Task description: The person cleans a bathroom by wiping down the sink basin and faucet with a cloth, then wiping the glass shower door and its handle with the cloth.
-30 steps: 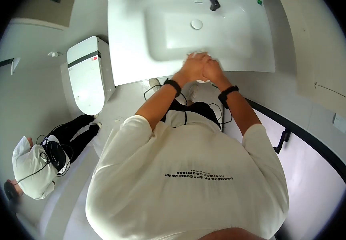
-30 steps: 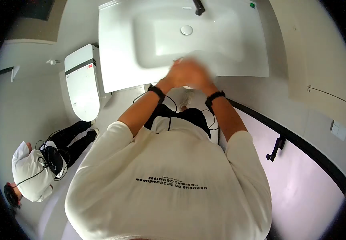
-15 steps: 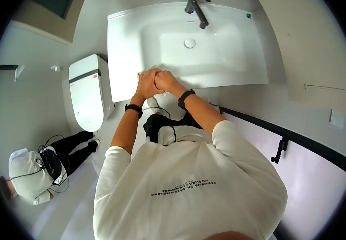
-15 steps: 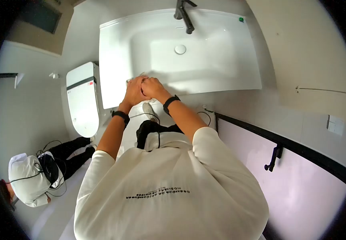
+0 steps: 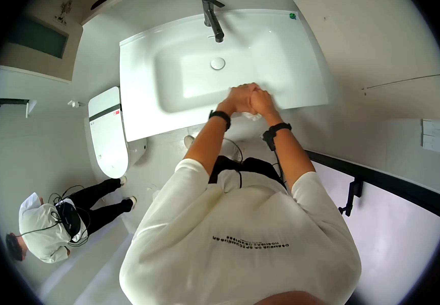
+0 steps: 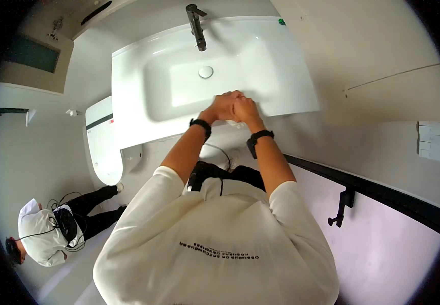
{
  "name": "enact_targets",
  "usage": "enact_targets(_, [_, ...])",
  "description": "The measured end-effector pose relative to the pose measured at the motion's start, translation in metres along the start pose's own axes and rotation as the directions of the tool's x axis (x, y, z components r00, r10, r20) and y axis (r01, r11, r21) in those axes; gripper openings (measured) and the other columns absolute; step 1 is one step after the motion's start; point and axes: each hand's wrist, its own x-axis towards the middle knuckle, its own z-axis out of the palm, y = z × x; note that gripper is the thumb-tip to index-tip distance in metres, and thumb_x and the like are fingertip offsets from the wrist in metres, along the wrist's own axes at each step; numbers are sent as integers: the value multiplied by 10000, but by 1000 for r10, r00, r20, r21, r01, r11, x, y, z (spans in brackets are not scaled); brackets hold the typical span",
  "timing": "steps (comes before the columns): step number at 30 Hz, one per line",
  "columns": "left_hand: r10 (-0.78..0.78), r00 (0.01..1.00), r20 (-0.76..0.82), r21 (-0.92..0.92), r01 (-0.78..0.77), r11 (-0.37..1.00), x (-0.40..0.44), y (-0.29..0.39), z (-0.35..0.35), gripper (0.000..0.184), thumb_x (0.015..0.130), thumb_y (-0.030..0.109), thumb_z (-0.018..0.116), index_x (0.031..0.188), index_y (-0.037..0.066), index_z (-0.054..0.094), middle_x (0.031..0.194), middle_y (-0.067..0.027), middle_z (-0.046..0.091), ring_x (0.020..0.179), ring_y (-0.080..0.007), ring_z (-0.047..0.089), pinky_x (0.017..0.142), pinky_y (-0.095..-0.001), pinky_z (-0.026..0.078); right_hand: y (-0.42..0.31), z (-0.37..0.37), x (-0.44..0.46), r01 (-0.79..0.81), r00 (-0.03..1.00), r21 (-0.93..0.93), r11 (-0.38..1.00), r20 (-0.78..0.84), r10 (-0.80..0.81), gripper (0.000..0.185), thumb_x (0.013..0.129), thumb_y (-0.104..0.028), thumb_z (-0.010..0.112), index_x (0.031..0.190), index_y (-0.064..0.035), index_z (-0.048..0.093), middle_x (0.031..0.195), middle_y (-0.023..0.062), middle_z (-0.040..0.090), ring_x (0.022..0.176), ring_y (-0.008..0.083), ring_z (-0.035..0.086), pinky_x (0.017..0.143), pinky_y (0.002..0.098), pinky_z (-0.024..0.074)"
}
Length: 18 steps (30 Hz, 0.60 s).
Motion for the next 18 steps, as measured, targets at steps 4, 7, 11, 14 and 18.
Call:
enact_targets(4, [11,991,-132,2,-11,1000,8,10,5,810,526,381,845,1251,185,540,1121,-129,632,1099,-353,580,947,-483,433,27,12,14,-81,984,48,996,-157,88,173,882,-135,590,917,10,678,944,229,700,863,395,682,770,464,559])
enact_targets(7, [12,980,-199,-92,-31,995,-14,-15,-25,729,549,359,832,1204,181,568,1099,-133,605,1082,-355,564,930,-483,419,-26,-10,33,-132,991,0,991,17,131,177,881,-109,582,927,42,661,954,242,697,866,393,681,782,463,558])
enact_targets(11, [-76,967,-244,-115,49,992,-73,-62,-84,815,564,386,868,1274,181,523,1170,-132,597,1137,-352,550,993,-477,393,-104,15,73,-9,1000,-38,999,-5,9,175,862,-110,593,884,36,687,919,242,699,831,387,685,765,448,564])
enact_targets(14, [-42,904,-425,-81,8,997,-121,-111,-100,821,566,407,866,1278,184,524,1172,-130,591,1123,-350,548,977,-493,395,-153,45,106,73,997,-100,992,3,-73,169,855,-110,597,883,24,697,921,231,704,834,375,690,769,447,562])
enact_targets(18, [-125,930,-345,-72,107,992,-149,-179,-141,870,576,448,839,1352,225,513,1295,-137,561,1300,-361,464,1157,-571,254,-228,66,149,192,978,-181,965,-47,-203,186,849,-128,601,925,4,707,1014,189,709,922,373,681,841,482,536])
